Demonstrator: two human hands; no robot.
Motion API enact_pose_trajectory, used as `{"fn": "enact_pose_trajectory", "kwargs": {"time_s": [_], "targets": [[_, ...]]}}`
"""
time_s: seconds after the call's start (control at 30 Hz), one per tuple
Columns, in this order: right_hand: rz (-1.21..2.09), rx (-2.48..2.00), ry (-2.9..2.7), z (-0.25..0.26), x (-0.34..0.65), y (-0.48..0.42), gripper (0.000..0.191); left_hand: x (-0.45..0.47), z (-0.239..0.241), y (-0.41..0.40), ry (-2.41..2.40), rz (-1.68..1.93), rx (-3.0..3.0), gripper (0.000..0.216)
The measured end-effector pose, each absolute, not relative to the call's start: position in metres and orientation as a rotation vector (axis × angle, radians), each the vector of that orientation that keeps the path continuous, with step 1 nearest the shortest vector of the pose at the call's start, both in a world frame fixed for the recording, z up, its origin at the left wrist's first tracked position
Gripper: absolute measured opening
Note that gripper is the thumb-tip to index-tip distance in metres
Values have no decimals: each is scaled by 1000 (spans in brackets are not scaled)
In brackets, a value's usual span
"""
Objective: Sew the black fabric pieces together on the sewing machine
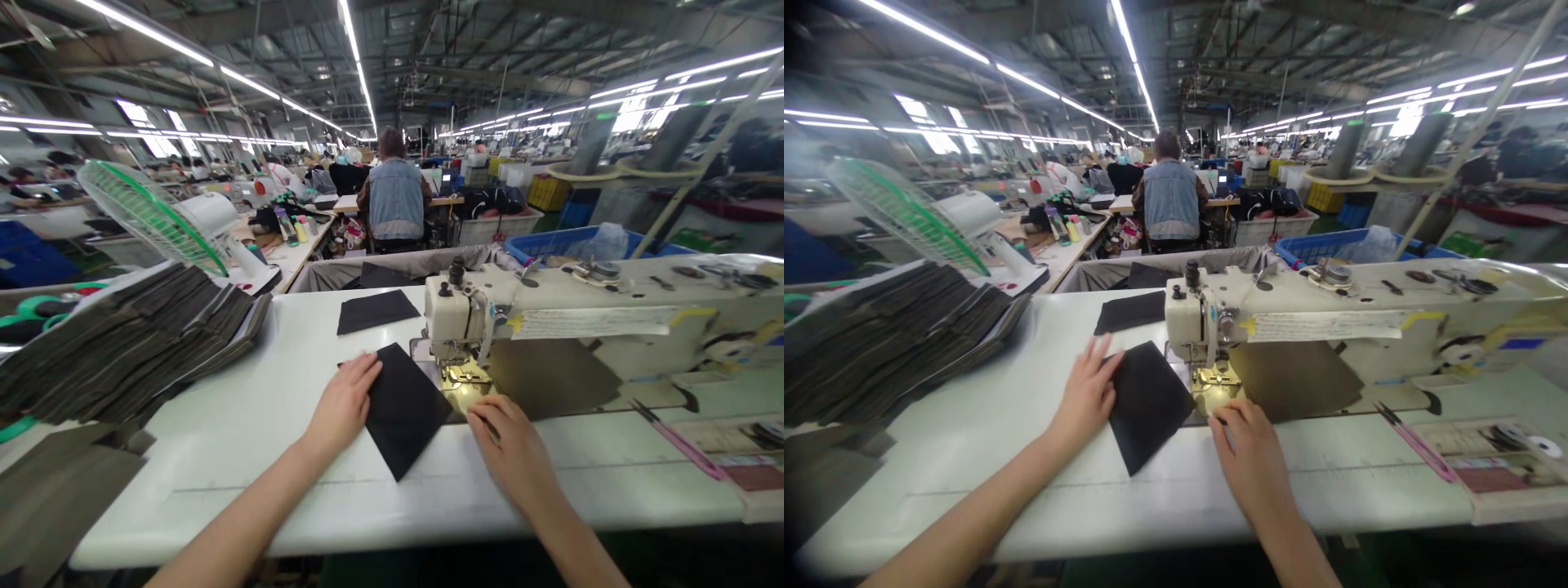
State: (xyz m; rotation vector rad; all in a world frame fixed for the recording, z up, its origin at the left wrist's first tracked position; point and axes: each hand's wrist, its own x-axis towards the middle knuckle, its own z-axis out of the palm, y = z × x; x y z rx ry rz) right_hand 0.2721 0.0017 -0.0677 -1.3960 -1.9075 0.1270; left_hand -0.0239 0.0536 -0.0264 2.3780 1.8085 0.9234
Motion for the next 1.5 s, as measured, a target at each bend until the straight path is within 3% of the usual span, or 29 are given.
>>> {"fn": "enact_pose_trajectory", "kwargs": {"time_s": [0.1,0.2,0.33,0.4,0.67,0.77,0.9,1.5], "targets": [[135,-1452,-1925,-51,267,3,27,-15,-22,27,1667,444,2670,51],[113,-1393,-1926,-26,235,-4,30,-6,-17,10,1750,237,2749,48],[250,-1050,-2133,-21,176,-18,45,-11,-35,1,1545,306,2848,56],[273,-1131,-2185,-35,165,-21,52,-19,-48,-3,1520,330,2867,58],[193,-1333,-2208,-70,244,-20,45,-4,-41,-3,1720,338,2697,53],[213,-1277,-2214,-65,259,-14,43,20,-30,13,1451,362,2706,55],[218,-1258,-2209,-62,259,-1,42,36,-28,32,1128,301,2708,58],[253,-1312,-2230,-55,256,10,40,30,-31,48,1151,267,2724,56]]}}
